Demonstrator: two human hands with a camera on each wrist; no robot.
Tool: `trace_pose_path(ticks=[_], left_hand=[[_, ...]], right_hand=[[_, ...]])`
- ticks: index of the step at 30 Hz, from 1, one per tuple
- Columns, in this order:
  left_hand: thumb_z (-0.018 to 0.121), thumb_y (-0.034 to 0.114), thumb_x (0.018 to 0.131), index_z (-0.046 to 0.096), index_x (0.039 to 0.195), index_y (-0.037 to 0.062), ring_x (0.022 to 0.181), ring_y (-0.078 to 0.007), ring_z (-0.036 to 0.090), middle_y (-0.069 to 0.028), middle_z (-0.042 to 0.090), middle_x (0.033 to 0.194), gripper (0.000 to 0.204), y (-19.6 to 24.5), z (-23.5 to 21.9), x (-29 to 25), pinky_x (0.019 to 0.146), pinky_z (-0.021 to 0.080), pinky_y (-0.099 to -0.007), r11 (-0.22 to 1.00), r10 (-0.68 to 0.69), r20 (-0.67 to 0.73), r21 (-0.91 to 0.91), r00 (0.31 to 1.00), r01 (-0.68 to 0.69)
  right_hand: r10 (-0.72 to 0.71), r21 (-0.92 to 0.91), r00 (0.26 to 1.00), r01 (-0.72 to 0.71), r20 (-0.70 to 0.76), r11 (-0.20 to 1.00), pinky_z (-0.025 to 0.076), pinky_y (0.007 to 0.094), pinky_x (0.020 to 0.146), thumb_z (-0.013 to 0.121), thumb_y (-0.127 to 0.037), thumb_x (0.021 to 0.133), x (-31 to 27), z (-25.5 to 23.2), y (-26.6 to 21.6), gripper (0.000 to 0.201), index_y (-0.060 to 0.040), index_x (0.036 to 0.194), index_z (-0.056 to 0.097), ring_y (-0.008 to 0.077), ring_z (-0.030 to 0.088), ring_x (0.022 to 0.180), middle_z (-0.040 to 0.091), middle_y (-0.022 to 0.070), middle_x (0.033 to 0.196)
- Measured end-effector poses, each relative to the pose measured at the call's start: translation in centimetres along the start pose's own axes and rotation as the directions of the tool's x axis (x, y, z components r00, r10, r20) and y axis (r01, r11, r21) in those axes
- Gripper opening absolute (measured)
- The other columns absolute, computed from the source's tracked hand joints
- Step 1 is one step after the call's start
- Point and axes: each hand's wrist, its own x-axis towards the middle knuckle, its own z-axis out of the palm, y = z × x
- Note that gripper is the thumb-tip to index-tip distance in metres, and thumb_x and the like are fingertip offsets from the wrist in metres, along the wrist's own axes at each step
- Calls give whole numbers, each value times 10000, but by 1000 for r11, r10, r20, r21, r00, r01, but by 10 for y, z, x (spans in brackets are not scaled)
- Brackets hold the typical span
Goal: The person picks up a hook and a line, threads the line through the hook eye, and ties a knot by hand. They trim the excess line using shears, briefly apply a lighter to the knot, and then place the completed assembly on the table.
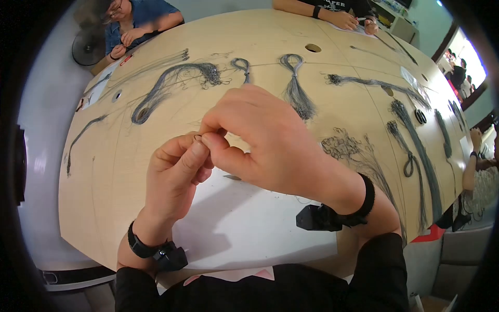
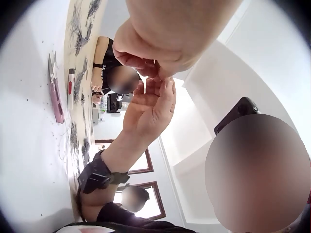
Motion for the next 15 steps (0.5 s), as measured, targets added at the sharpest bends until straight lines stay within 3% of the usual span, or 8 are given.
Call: trace_pose_path(ticks=[2, 12, 15], left_hand=[[579, 137, 814, 603, 872, 21, 595, -37, 415, 7, 542, 710, 131, -1, 2, 0, 520, 330, -172, 1000, -1, 16, -3, 1000, 1], [528, 152, 839, 573, 848, 44, 630, -68, 476, -7, 558, 770, 118, -3, 3, 0, 535, 360, -184, 996, 64, -23, 61, 998, -63], [523, 156, 839, 568, 841, 47, 628, -66, 481, -8, 556, 768, 118, -2, 6, -1, 530, 361, -182, 996, 73, -40, 61, 997, -70]], right_hand=[[-35, -71, 999, 33, -18, 997, 391, 232, 524, 559, 1, 704, 1, 2, -1, 93, -28, 791, 551, 145, 477, 603, 523, 49, 698], [-29, -66, 999, 27, -34, 997, 380, 268, 551, 519, -37, 754, -2, 8, 3, 32, -34, 785, 511, 191, 468, 627, 480, 64, 695], [92, 38, 996, -92, 5, 995, 386, 256, 564, 500, -59, 782, -4, 8, -1, 53, -14, 806, 513, 177, 484, 638, 498, 67, 723]])
